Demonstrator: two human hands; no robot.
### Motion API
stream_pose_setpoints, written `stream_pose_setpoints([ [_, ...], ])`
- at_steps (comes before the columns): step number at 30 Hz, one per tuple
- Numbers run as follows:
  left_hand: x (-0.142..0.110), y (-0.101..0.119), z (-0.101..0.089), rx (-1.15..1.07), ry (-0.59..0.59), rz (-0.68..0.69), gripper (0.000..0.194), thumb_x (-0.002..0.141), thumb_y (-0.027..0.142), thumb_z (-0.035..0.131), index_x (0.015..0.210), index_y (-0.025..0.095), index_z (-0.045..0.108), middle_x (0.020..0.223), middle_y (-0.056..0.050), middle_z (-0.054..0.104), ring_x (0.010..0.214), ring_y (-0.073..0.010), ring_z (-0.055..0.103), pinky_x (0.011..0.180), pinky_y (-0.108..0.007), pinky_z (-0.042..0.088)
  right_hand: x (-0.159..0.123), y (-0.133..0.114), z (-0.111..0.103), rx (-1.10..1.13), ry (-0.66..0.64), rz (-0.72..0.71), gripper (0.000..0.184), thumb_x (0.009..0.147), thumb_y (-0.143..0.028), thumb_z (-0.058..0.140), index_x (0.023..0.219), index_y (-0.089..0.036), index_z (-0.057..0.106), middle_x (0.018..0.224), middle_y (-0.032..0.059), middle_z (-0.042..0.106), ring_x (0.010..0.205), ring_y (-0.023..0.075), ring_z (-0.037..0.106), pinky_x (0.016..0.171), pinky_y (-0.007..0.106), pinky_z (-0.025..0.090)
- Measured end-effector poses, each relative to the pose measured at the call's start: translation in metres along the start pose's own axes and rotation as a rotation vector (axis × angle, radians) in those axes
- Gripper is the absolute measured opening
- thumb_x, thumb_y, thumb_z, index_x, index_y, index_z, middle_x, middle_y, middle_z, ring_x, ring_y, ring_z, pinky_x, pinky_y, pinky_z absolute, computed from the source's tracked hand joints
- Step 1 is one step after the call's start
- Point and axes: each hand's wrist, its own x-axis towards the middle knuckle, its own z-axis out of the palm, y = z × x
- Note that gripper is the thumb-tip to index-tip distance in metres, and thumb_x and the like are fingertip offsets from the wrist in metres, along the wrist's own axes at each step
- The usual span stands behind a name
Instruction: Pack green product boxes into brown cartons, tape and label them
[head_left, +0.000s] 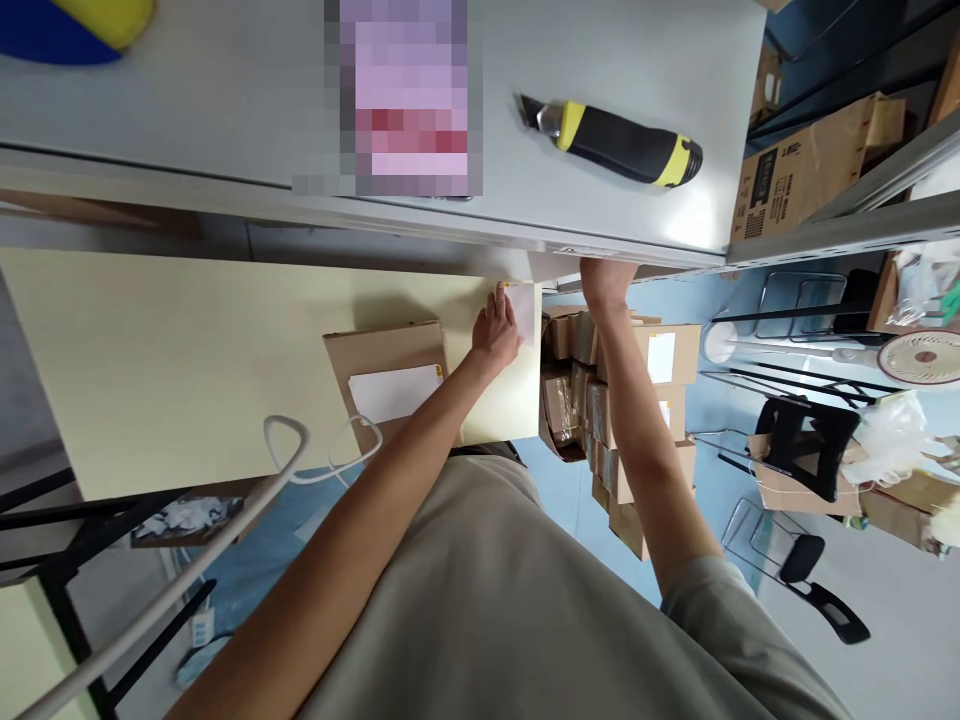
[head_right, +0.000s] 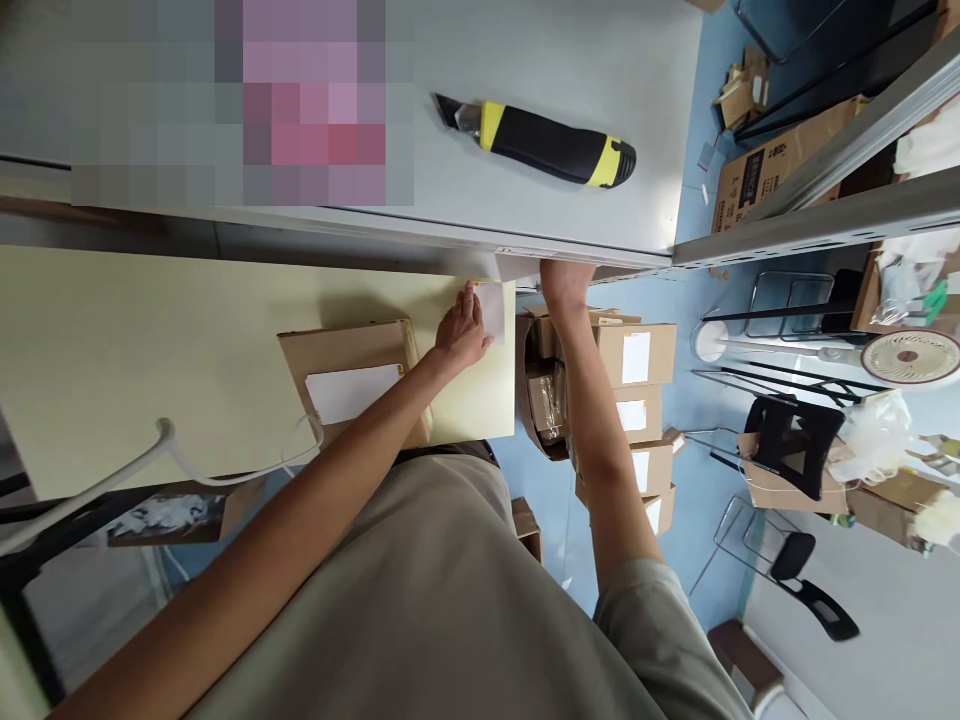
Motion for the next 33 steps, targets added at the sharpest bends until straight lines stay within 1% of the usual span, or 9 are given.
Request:
stream_pose_setpoints([
  [3, 0.001, 0.009, -0.001, -0.020, 0.006, -0.056, 0.095, 0.104, 0.032, 0.064, 0.179, -0.001, 0.015, 0.187, -0.030, 0.005, 0.173, -0.0480, 0.017, 0.137, -0.060, 0.028, -0.035, 0.007, -0.014, 0.087, 0.155, 0.230, 0.035, 0.111, -0.024, 0.042, 0.103, -0.015, 0.075, 0.097, 0.0154, 0.078, 0.094, 0.0270, 0.075, 0.085, 0.039, 0.058],
  [8, -0.008, 0.022, -0.027, -0.204, 0.102, -0.120, 0.071, 0.099, 0.016, 0.064, 0.166, 0.001, 0.046, 0.184, -0.030, 0.023, 0.171, -0.0465, 0.024, 0.135, -0.061, 0.032, -0.114, 0.006, -0.042, 0.587, 0.234, 0.198, 0.038, 0.109, -0.052, 0.054, 0.103, -0.020, 0.075, 0.103, 0.0127, 0.081, 0.094, 0.0250, 0.077, 0.082, 0.037, 0.059],
  [10, -0.024, 0.021, -0.042, -0.389, 0.166, -0.099, 0.053, 0.100, 0.018, 0.061, 0.151, 0.004, 0.059, 0.172, -0.030, 0.046, 0.161, -0.0413, 0.045, 0.127, -0.055, 0.044, -0.144, 0.002, -0.054, 0.780, 0.187, 0.197, 0.044, 0.102, -0.063, 0.063, 0.099, -0.021, 0.074, 0.092, 0.0102, 0.080, 0.084, 0.0242, 0.076, 0.075, 0.036, 0.059],
  [13, -0.072, 0.012, -0.062, -0.812, 0.126, -0.031, 0.030, 0.107, 0.029, 0.046, 0.111, 0.013, 0.072, 0.117, -0.019, 0.078, 0.105, -0.0257, 0.076, 0.090, -0.037, 0.061, -0.185, -0.006, -0.069, 0.995, 0.125, 0.240, 0.052, 0.091, -0.074, 0.073, 0.094, -0.022, 0.075, 0.079, 0.0042, 0.075, 0.068, 0.0206, 0.068, 0.061, 0.033, 0.057],
  [15, -0.119, 0.005, -0.071, -1.095, 0.050, 0.042, 0.036, 0.106, 0.040, 0.045, 0.087, 0.017, 0.066, 0.084, -0.010, 0.072, 0.074, -0.0181, 0.069, 0.067, -0.029, 0.053, -0.208, -0.013, -0.073, 1.074, 0.088, 0.262, 0.055, 0.085, -0.077, 0.078, 0.093, -0.023, 0.076, 0.076, 0.0021, 0.073, 0.063, 0.0188, 0.064, 0.056, 0.032, 0.055],
  [17, -0.169, 0.000, -0.076, -1.256, 0.028, 0.090, 0.037, 0.100, 0.046, 0.054, 0.077, 0.019, 0.063, 0.069, -0.004, 0.063, 0.062, -0.0144, 0.057, 0.059, -0.027, 0.045, -0.227, -0.021, -0.073, 1.101, 0.051, 0.252, 0.056, 0.083, -0.078, 0.080, 0.093, -0.023, 0.078, 0.074, 0.0013, 0.072, 0.062, 0.0180, 0.061, 0.055, 0.032, 0.054],
  [23, -0.286, -0.006, -0.081, -1.445, 0.140, 0.069, 0.034, 0.090, 0.050, 0.068, 0.083, 0.017, 0.070, 0.072, -0.006, 0.070, 0.058, -0.0124, 0.050, 0.050, -0.026, 0.029, -0.263, -0.047, -0.075, 1.176, -0.064, 0.155, 0.059, 0.079, -0.077, 0.085, 0.094, -0.020, 0.080, 0.072, -0.0006, 0.070, 0.061, 0.0156, 0.059, 0.057, 0.031, 0.053],
  [26, -0.322, -0.011, -0.079, -1.413, 0.209, 0.073, 0.028, 0.087, 0.044, 0.074, 0.084, 0.016, 0.073, 0.086, -0.008, 0.077, 0.059, -0.0097, 0.048, 0.050, -0.024, 0.032, -0.275, -0.060, -0.081, 1.186, -0.103, 0.092, 0.056, 0.078, -0.074, 0.088, 0.093, -0.021, 0.080, 0.069, -0.0027, 0.067, 0.060, 0.0143, 0.057, 0.056, 0.029, 0.051],
  [33, -0.382, -0.014, -0.076, -1.313, 0.338, 0.058, 0.024, 0.087, 0.040, 0.079, 0.082, 0.017, 0.075, 0.083, -0.007, 0.078, 0.065, -0.0113, 0.056, 0.058, -0.025, 0.047, -0.296, -0.089, -0.089, 1.160, -0.189, -0.046, 0.046, 0.083, -0.068, 0.087, 0.092, -0.024, 0.080, 0.067, -0.0042, 0.064, 0.059, 0.0135, 0.056, 0.057, 0.029, 0.051],
])
